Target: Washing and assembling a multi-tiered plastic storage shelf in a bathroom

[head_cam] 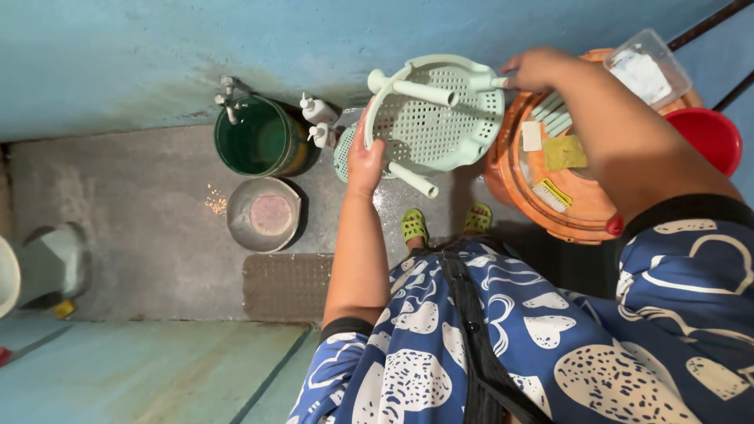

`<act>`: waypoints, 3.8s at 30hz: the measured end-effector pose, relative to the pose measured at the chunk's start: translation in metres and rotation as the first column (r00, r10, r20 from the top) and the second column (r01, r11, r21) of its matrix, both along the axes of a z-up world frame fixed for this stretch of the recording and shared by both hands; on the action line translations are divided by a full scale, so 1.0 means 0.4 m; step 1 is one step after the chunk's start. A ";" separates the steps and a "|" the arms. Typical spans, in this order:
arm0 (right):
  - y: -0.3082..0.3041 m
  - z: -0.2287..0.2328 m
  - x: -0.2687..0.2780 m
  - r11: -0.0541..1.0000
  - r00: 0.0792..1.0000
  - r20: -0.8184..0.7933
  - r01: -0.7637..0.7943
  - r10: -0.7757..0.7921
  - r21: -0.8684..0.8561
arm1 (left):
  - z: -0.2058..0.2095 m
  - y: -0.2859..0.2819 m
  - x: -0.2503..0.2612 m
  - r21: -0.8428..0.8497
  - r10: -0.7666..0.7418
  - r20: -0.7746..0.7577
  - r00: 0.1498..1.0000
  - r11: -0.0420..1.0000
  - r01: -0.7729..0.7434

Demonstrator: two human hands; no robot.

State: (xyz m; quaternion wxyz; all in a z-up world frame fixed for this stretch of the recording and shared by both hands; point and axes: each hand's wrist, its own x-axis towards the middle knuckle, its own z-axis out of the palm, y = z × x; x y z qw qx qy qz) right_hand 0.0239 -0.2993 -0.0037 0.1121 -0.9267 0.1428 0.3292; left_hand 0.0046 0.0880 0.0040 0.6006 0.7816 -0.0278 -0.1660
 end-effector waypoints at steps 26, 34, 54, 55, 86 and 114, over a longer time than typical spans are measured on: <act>0.177 -0.260 -0.010 0.442 0.721 -0.047 0.473 -0.691 0.762 | -0.262 0.067 0.086 -0.492 0.027 0.045 0.999 0.871 -0.001; 0.260 -0.223 -0.005 0.562 0.782 -0.012 0.459 -0.624 0.688 | -0.128 -0.106 0.026 -0.510 0.105 -0.575 0.811 0.730 -0.455; 0.525 0.087 -0.007 0.736 0.734 0.079 -0.662 0.675 -0.143 | -0.223 -0.098 0.034 -0.311 0.285 -0.701 0.654 0.702 -0.640; 0.535 0.089 -0.010 0.768 0.763 0.086 -0.634 0.641 -0.095 | -0.222 -0.100 0.034 -0.286 0.298 -0.702 0.647 0.713 -0.640; 0.380 0.191 -0.073 0.723 0.903 0.072 0.289 -0.423 0.627 | -0.321 -0.144 -0.009 -0.165 0.455 -0.601 0.658 0.734 -0.659; -0.463 -0.644 -0.138 0.694 0.813 -0.013 -0.505 0.582 -0.514 | -0.464 -0.281 -0.199 -0.047 0.439 -0.819 0.369 0.591 -0.806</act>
